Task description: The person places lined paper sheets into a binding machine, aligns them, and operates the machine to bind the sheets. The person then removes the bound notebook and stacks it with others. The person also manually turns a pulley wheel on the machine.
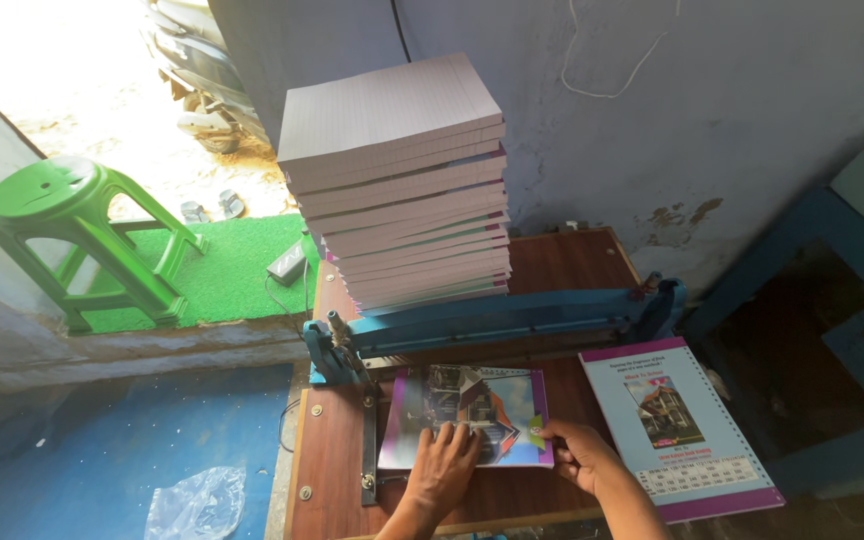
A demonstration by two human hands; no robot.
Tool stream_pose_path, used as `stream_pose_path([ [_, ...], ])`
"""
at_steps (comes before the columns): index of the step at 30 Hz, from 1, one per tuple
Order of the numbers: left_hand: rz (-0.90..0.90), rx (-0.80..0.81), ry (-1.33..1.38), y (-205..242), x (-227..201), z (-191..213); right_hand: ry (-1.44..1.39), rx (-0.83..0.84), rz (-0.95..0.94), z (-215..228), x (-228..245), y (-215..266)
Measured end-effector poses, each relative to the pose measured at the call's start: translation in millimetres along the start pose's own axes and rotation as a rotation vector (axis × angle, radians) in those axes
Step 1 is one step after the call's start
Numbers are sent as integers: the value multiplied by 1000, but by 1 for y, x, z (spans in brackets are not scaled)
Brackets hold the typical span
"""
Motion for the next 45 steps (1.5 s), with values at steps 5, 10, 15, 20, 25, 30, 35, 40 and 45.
stream_pose_path([
  [5,-17,-168,-32,-7,6,20,66,-39,12,-17,19,34],
  [10,-61,-263,9,-19,18,60,25,-49,110,-36,44,69],
  [15,-60,-274,68,-31,24,119,-72,-52,228,-31,53,76],
  [20,-78,-315,336,-42,7,178,59,-33,414,-22,52,63],
  [25,223,-289,796,-67,-11,202,265,14,613,-16,67,65],
  [30,518,-148,1414,-97,-24,181,22,12,584,19,85,84],
  [35,629,-38,1794,-122,-49,137,-8,-211,555,70,91,108],
  [40,849,221,1866,-146,-92,73,116,-373,510,136,92,115],
  [45,1047,486,1706,-160,-137,17,298,-483,367,203,85,106],
])
Point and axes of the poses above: each hand's wrist, its own y-axis away from the middle knuckle, its own z-axis out of the back of the hand, x = y × z, the point moved 3 cm from there along -y, towards the middle knuckle, and after that the axes turned 4 degrees about y, right-handed, at the moved point
